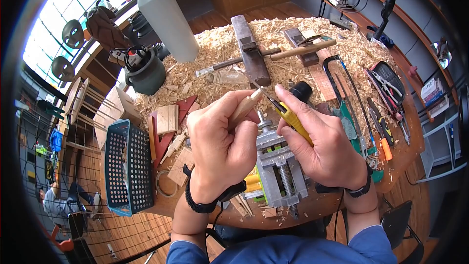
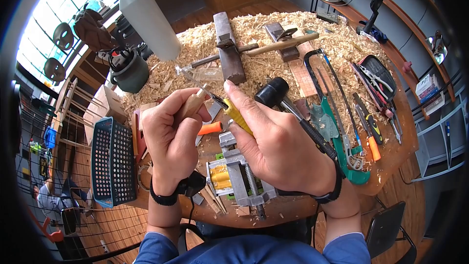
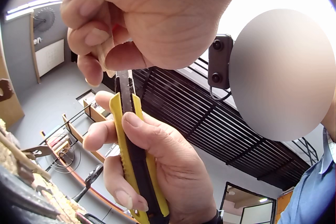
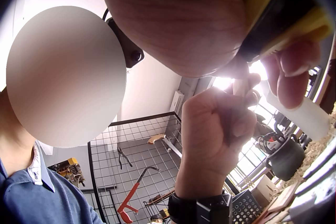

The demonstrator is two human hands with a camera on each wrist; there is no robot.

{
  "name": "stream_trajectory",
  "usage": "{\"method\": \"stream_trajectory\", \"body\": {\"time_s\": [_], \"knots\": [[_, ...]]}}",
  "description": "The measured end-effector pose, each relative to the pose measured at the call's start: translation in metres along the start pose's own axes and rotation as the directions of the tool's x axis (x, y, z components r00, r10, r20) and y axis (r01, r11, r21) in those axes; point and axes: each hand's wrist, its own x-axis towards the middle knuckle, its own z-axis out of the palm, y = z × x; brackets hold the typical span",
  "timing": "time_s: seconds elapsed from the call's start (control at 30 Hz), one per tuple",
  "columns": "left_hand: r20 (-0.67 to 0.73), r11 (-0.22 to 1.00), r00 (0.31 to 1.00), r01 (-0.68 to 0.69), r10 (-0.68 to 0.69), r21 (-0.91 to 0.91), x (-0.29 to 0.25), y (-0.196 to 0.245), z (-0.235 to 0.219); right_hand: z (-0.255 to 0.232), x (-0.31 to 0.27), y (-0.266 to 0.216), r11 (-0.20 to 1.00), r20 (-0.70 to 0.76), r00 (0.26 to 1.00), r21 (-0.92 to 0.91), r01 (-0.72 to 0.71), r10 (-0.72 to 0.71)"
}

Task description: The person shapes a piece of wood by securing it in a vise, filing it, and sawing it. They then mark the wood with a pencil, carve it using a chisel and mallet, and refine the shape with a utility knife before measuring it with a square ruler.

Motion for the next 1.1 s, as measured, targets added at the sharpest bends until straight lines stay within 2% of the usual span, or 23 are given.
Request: {"method": "stream_trajectory", "body": {"time_s": [0.77, 0.9, 0.97, 1.03, 1.1], "knots": [[-0.012, 1.000, 1.000, -0.012, 0.012, -0.025, 0.001, 0.000, 0.001, 0.000, 0.000, 0.001, 1.000, 0.000, 1.000, 0.005, 0.019, -0.019], [0.008, 0.996, 0.996, 0.084, -0.084, 0.021, 0.004, 0.005, 0.001, -0.002, 0.002, -0.001, 0.994, -0.059, 0.994, -0.070, 0.089, -0.093], [-0.003, 0.996, 0.999, 0.046, -0.046, 0.074, 0.003, 0.003, 0.005, -0.009, 0.003, -0.008, 0.999, -0.125, 0.991, -0.005, -0.051, 0.050], [0.088, 0.992, 0.996, -0.002, -0.009, 0.128, 0.003, 0.010, 0.007, -0.010, 0.004, -0.015, 0.982, -0.205, 0.961, 0.089, -0.170, 0.185], [0.230, 0.980, 0.973, -0.057, 0.012, 0.190, -0.001, 0.017, 0.007, -0.012, 0.003, -0.020, 0.936, -0.189, 0.926, 0.202, -0.288, 0.326]]}}
